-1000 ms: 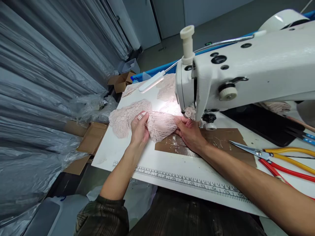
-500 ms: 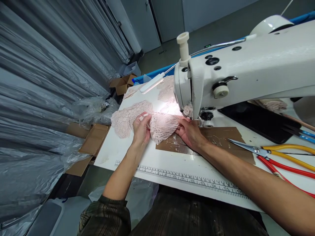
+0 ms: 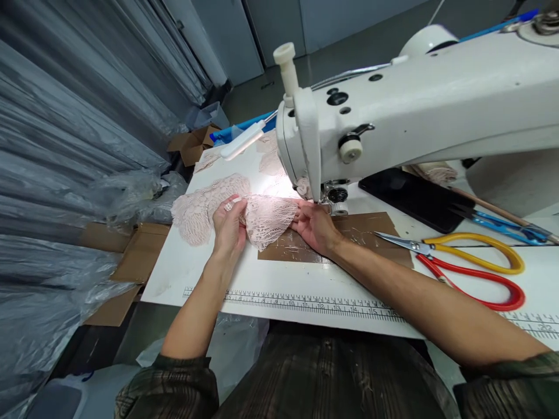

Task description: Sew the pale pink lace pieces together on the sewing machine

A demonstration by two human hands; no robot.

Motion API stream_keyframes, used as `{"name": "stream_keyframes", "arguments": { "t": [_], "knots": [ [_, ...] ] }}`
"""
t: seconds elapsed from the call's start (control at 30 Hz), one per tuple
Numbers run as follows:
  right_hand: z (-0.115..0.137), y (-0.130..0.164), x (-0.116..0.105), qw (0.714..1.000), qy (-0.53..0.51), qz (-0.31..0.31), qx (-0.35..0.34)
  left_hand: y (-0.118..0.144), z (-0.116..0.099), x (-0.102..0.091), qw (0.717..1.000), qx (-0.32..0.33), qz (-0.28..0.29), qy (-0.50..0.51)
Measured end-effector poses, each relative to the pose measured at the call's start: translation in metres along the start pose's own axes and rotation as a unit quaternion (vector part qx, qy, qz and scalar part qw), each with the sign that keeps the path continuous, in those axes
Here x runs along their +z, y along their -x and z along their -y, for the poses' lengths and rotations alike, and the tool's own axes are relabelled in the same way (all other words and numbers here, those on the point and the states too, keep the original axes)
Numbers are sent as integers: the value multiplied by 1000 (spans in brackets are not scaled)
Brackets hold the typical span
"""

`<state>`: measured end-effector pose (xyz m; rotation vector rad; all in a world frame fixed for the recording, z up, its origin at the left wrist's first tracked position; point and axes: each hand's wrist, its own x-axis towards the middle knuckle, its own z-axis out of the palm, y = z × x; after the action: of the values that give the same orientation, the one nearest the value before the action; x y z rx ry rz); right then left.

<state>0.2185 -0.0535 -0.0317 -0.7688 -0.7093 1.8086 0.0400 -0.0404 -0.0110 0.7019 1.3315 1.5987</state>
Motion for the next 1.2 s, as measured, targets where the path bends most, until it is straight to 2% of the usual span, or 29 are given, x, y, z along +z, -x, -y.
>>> {"name": "stream_keyframes", "arguments": {
  "t": [0.27, 0.43, 0.5, 0.6, 0.7, 0.77, 0.8, 0.83, 0.9, 1.0, 1.1, 1.2],
  "knots": [
    [-9, -2, -2, 999, 31, -2, -33, -2, 5, 0, 1000, 10, 6, 3],
    [-6, 13, 9, 998, 21, -61, -5, 0, 8, 0, 998, -1, 37, -46],
    [-2, 32, 12, 996, 6, -85, 13, 4, 8, 0, 994, -10, 87, -64],
    [2, 76, 9, 994, -9, -75, 72, 14, 6, 4, 969, -46, 226, -91],
    [7, 121, -2, 974, 30, 25, 225, 25, 6, 16, 914, -46, 357, -189],
    [11, 140, -11, 940, 93, 105, 312, 28, 6, 28, 882, 7, 391, -261],
    [14, 144, -17, 924, 132, 139, 331, 29, 6, 34, 875, 40, 394, -280],
    [17, 146, -23, 913, 171, 167, 330, 29, 5, 39, 874, 69, 388, -285],
    [23, 141, -37, 906, 247, 194, 284, 29, 4, 47, 885, 104, 364, -270],
    [33, 124, -58, 907, 353, 164, 163, 33, 3, 48, 896, 129, 341, -255],
    [42, 105, -73, 897, 429, 92, 50, 45, 9, 42, 857, 178, 383, -296],
    [49, 91, -77, 896, 441, 47, -3, 52, 21, 38, 799, 243, 443, -327]
  ]
}}
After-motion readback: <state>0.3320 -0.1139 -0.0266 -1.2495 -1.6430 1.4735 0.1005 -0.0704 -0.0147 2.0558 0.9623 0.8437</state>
